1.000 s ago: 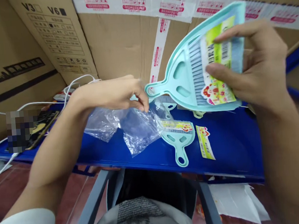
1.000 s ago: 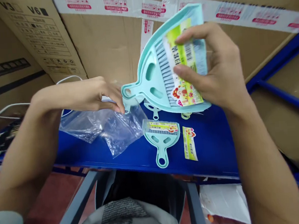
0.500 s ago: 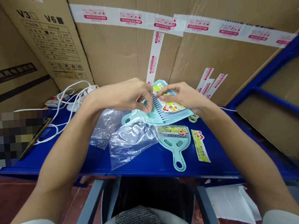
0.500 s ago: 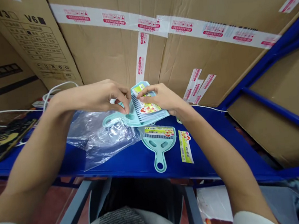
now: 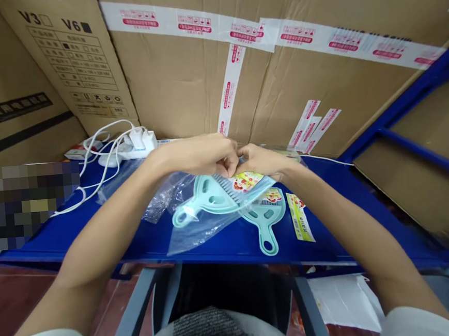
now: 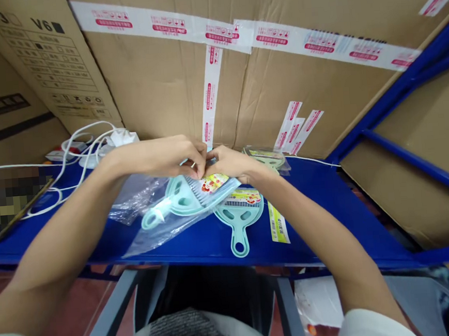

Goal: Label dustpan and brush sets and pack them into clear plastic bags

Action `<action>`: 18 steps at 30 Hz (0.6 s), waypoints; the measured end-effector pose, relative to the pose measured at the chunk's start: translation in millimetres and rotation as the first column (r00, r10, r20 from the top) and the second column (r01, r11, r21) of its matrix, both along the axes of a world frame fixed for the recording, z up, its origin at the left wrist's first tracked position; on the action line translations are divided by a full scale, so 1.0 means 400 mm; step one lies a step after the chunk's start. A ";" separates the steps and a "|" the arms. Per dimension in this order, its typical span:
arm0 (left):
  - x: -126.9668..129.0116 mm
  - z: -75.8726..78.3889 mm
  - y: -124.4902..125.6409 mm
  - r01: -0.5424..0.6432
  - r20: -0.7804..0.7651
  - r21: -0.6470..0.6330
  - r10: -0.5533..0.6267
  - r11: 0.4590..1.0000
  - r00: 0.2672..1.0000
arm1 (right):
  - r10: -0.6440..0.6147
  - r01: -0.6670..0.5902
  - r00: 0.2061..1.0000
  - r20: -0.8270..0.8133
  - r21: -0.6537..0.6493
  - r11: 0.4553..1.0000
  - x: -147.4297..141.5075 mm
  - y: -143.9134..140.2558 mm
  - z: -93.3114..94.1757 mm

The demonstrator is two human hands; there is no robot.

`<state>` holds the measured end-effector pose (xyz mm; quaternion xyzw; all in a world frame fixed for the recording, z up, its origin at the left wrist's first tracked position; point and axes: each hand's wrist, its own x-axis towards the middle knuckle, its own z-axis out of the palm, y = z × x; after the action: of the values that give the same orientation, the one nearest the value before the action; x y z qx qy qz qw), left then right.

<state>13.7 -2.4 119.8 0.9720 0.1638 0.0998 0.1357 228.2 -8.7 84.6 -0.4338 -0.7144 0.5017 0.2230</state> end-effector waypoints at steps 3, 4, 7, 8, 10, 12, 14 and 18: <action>0.019 -0.025 -0.001 -0.073 -0.015 0.062 0.074 0.995 0.997 | -0.119 0.119 0.981 -0.153 -0.009 0.993 -0.010 -0.024 -0.067; 0.025 -0.030 -0.003 -0.102 -0.018 0.080 0.104 0.992 0.994 | -0.146 0.148 0.969 -0.200 -0.006 0.989 -0.010 -0.028 -0.088; 0.026 -0.022 -0.004 -0.172 0.080 0.106 0.164 0.979 0.983 | -0.224 0.260 0.909 -0.351 0.060 0.964 0.007 -0.022 -0.139; 0.018 -0.014 -0.002 -0.216 0.176 0.111 0.195 0.970 0.965 | -0.247 0.311 0.880 -0.405 0.100 0.945 0.018 -0.017 -0.151; -0.013 0.001 0.009 -0.382 0.453 0.085 0.306 0.920 0.838 | -0.289 0.424 0.816 -0.501 0.178 0.888 0.050 -0.004 -0.167; -0.049 -0.003 0.025 -0.544 0.674 -0.071 0.442 0.836 0.591 | -0.330 0.518 0.761 -0.559 0.216 0.828 0.088 0.005 -0.173; -0.072 -0.042 0.042 -0.500 0.681 -0.357 0.586 0.789 0.439 | -0.366 0.578 0.727 -0.581 0.230 0.783 0.121 0.010 -0.176; -0.060 -0.185 0.054 -0.070 0.427 -0.844 0.745 0.532 0.513 | -0.327 0.579 0.759 -0.563 0.354 0.735 0.148 0.012 -0.188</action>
<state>-10.3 19.0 45.8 0.6081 0.3675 0.4513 0.5399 287.5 -3.8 9.5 -0.3914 -0.6127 0.3111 0.6120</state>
